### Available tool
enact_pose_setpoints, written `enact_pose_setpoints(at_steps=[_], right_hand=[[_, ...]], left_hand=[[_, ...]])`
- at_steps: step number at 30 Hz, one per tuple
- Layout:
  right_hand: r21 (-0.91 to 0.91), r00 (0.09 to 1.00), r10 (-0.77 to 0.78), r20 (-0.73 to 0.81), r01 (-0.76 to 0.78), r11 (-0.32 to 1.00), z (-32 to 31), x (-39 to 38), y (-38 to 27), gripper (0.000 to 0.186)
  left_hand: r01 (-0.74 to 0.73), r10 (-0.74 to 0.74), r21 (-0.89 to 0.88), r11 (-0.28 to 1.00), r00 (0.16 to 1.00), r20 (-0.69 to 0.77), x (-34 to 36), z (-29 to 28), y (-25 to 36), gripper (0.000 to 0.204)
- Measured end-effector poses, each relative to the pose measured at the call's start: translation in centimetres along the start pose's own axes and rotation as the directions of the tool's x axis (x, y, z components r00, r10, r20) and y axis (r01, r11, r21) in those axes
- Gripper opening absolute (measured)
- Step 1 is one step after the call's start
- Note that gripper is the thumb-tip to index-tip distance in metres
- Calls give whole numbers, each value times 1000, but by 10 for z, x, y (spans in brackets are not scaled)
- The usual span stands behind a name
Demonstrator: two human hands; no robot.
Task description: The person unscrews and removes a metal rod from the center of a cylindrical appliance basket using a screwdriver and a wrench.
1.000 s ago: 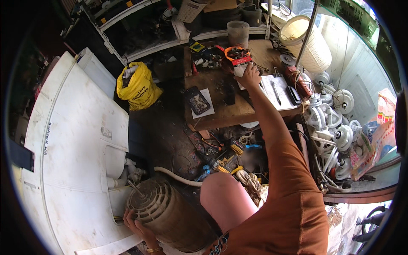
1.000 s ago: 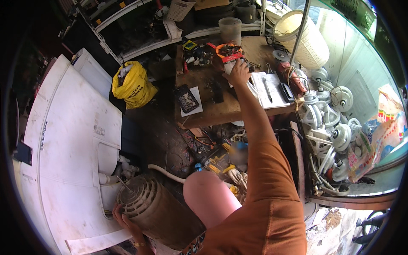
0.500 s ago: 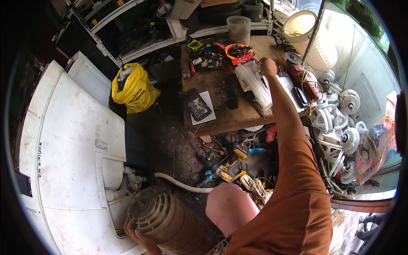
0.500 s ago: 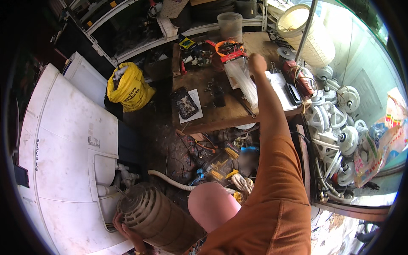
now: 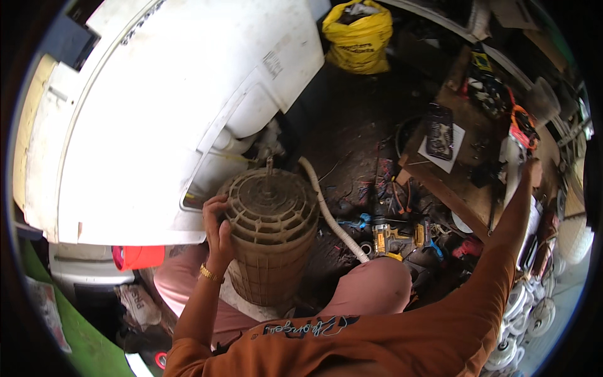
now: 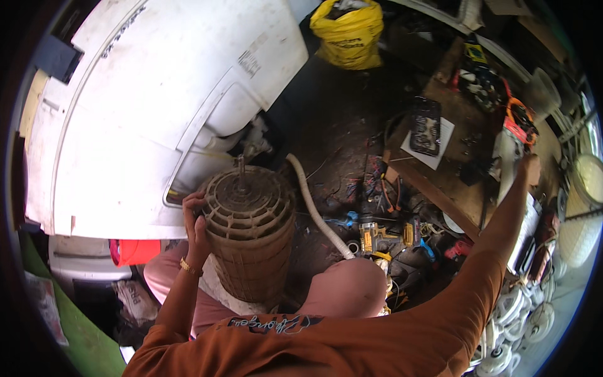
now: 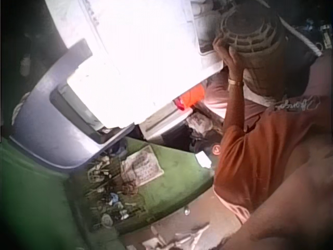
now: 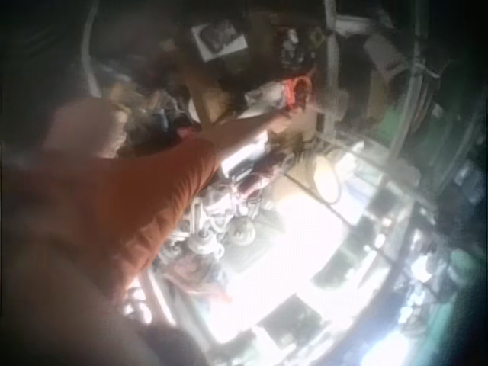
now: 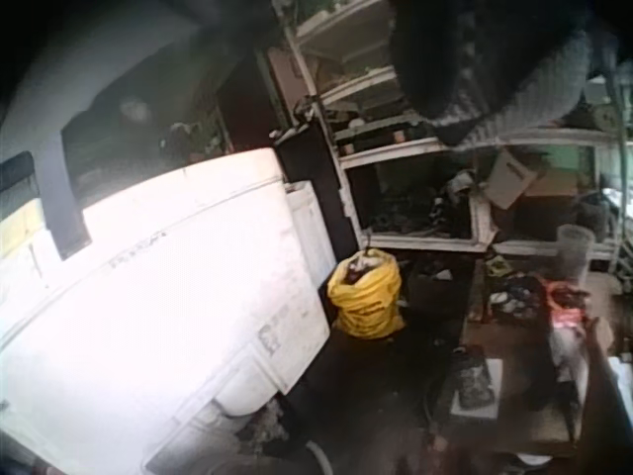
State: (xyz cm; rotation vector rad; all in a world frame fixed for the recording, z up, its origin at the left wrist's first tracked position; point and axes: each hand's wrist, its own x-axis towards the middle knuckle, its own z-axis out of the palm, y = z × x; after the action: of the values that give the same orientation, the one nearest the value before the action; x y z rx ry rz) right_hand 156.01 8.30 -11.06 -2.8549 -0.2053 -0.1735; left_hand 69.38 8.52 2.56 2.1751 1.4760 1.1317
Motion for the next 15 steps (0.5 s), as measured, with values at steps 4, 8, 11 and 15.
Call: enact_pose_setpoints(at_steps=[4,8,11,15], right_hand=[[51,988,116,-103,-111,992,-18,8,0,56],[284,858,44,-511,120,951,-69,31,51,60],[735,908,1,-420,339,587,-115,-1,41,51],[888,812,-533,-238,404,219,-170,-155,-35,32]], left_hand=[[4,-4,-40,999,1000,-5,-8,5,-12,31],[18,-18,-27,999,1000,-1,-8,8,-15,25],[6,-6,11,1000,1000,4,-8,7,-9,22],[-36,36,34,999,999,-8,-15,1,-5,18]])
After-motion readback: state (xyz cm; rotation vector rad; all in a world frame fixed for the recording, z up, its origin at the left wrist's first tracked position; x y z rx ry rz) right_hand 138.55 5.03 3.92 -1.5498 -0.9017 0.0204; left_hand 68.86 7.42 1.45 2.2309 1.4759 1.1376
